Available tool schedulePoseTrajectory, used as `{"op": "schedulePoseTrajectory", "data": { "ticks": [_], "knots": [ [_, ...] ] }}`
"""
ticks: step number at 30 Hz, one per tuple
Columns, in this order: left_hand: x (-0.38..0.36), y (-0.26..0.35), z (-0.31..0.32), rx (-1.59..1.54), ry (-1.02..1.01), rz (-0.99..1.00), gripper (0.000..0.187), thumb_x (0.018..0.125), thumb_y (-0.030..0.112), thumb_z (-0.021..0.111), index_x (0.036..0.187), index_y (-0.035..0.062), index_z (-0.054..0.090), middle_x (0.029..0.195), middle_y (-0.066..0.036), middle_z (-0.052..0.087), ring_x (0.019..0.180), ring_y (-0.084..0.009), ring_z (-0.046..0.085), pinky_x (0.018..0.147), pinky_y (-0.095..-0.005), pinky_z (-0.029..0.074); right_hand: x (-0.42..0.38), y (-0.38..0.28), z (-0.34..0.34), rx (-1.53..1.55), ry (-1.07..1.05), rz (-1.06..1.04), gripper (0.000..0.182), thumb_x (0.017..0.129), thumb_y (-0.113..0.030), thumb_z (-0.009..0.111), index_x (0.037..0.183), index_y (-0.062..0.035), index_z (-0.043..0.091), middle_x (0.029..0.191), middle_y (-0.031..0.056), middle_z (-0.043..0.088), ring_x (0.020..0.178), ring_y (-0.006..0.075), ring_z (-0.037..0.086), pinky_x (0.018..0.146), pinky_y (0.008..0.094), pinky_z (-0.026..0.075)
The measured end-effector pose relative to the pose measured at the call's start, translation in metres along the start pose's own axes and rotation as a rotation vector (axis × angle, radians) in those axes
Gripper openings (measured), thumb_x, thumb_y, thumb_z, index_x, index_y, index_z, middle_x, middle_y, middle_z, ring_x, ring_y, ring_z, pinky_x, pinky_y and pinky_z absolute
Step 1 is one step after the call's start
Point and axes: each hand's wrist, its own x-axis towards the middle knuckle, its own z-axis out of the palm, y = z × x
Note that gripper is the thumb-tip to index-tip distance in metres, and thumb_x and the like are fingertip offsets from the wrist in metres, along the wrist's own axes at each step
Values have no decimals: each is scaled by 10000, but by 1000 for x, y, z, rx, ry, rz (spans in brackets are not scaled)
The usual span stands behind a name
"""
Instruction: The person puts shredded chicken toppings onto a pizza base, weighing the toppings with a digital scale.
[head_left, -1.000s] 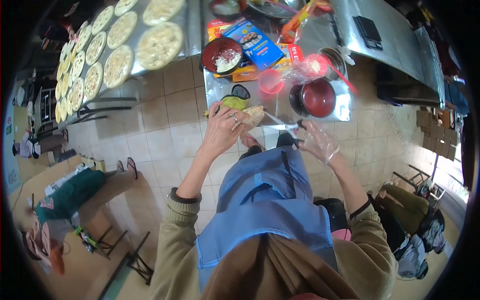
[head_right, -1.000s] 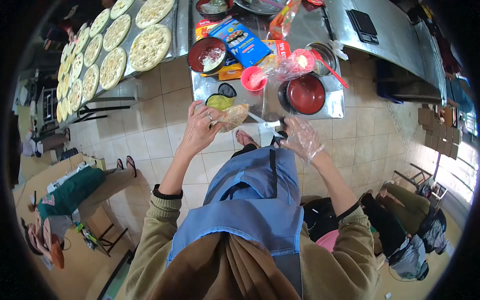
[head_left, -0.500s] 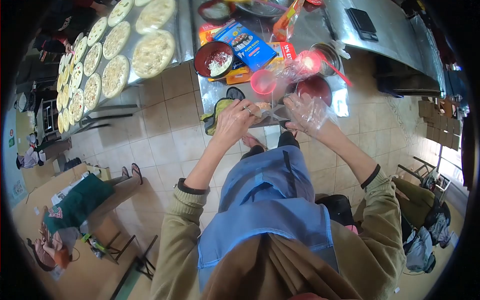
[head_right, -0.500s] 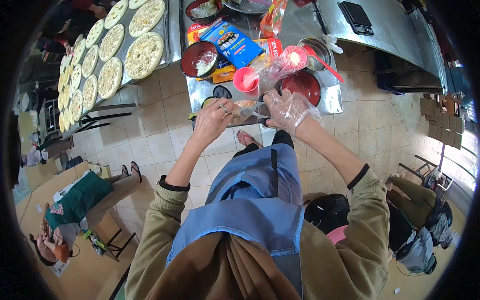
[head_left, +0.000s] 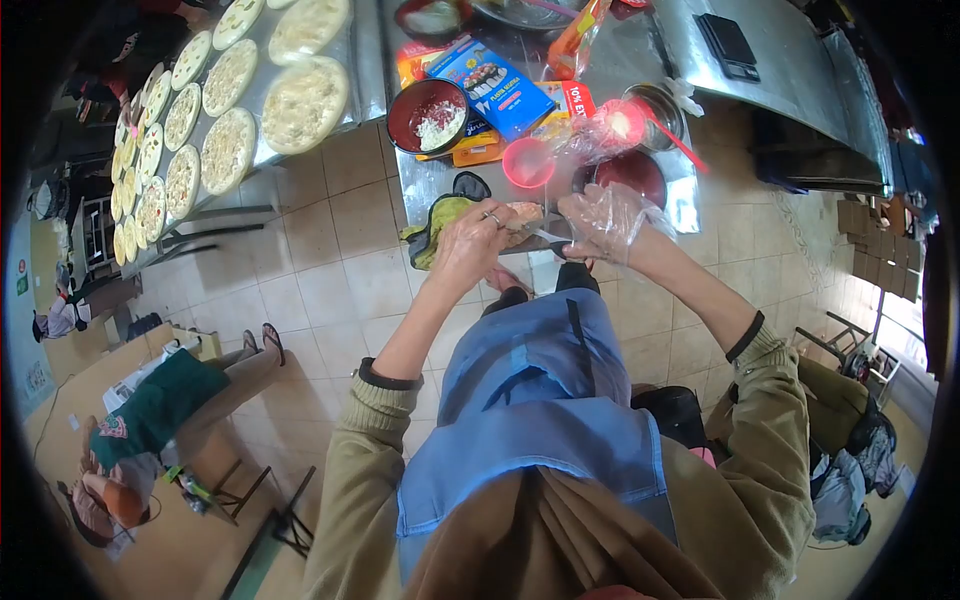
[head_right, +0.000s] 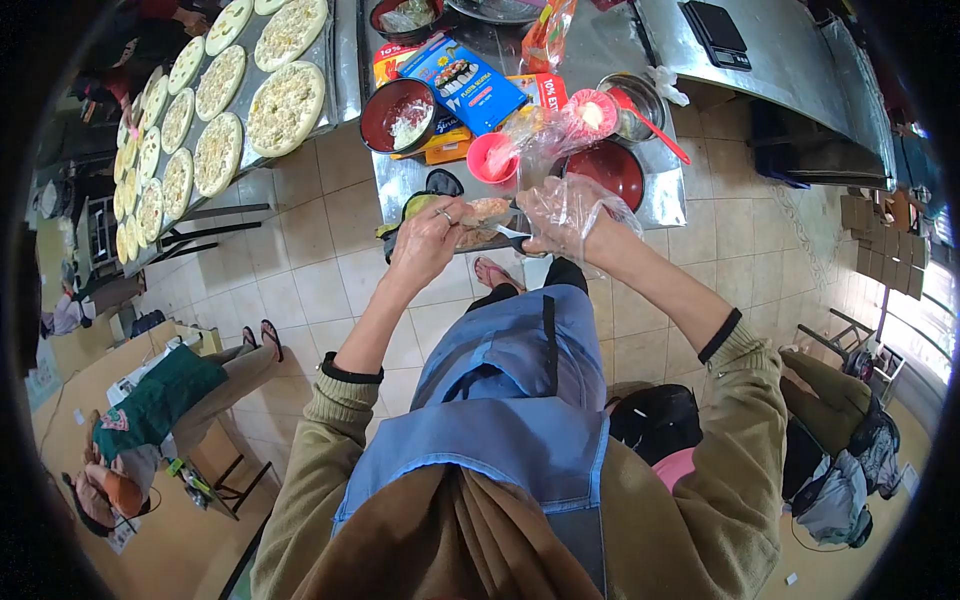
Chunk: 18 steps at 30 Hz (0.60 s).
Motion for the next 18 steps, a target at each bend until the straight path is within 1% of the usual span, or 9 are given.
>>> {"op": "schedulePoseTrajectory", "data": {
  "ticks": [3,6,9,12,14,15,16,18],
  "knots": [
    [-2,-3,-1,-37,18,-26,182,758,18,584,938,31,608,933,-118,607,851,-314,591,715,-380,484,3,2,8,-39,-52,8,534,716,-480,650,1026,-59,539,855,104,608,853,279,592,711,448,462],
    [-2,-3,-2,-49,34,-31,166,763,30,596,928,27,614,923,-122,611,851,-317,592,720,-380,482,5,-2,-5,-22,-187,56,527,715,-478,655,1018,-59,551,848,116,614,840,282,600,717,452,459],
    [-2,-3,1,-55,33,-28,164,767,31,602,930,24,618,924,-124,612,851,-319,592,723,-381,481,2,-3,-3,2,-132,70,511,699,-473,668,987,-64,566,823,114,624,826,284,612,717,445,461],
    [-3,-2,2,-54,23,-18,171,769,24,601,940,22,620,929,-127,614,847,-317,593,723,-377,481,2,-7,-9,13,-27,60,494,685,-462,680,964,-68,577,812,120,630,810,287,618,709,435,463],
    [-1,2,2,-40,38,14,174,770,21,602,943,20,624,926,-130,615,844,-316,594,717,-374,483,2,-11,-4,39,-7,73,492,676,-444,690,975,-71,571,822,116,630,814,288,616,703,432,462],
    [0,1,2,-58,26,-9,174,768,20,605,941,20,626,926,-132,617,844,-313,596,717,-367,486,4,-14,-5,51,3,78,492,672,-435,695,980,-73,568,826,115,630,815,288,615,701,430,461],
    [0,-1,1,-77,14,-35,174,765,18,607,939,20,627,926,-133,619,845,-311,597,718,-361,489,5,-15,-9,68,-85,117,495,676,-416,699,1000,-70,555,839,108,629,811,295,611,698,438,453],
    [-2,-2,1,-99,5,-68,174,760,15,613,933,21,630,924,-133,623,850,-307,600,718,-351,495,1,-14,-4,68,-52,94,495,686,-401,696,1020,-67,549,861,115,629,817,296,612,702,435,455]
  ]
}}
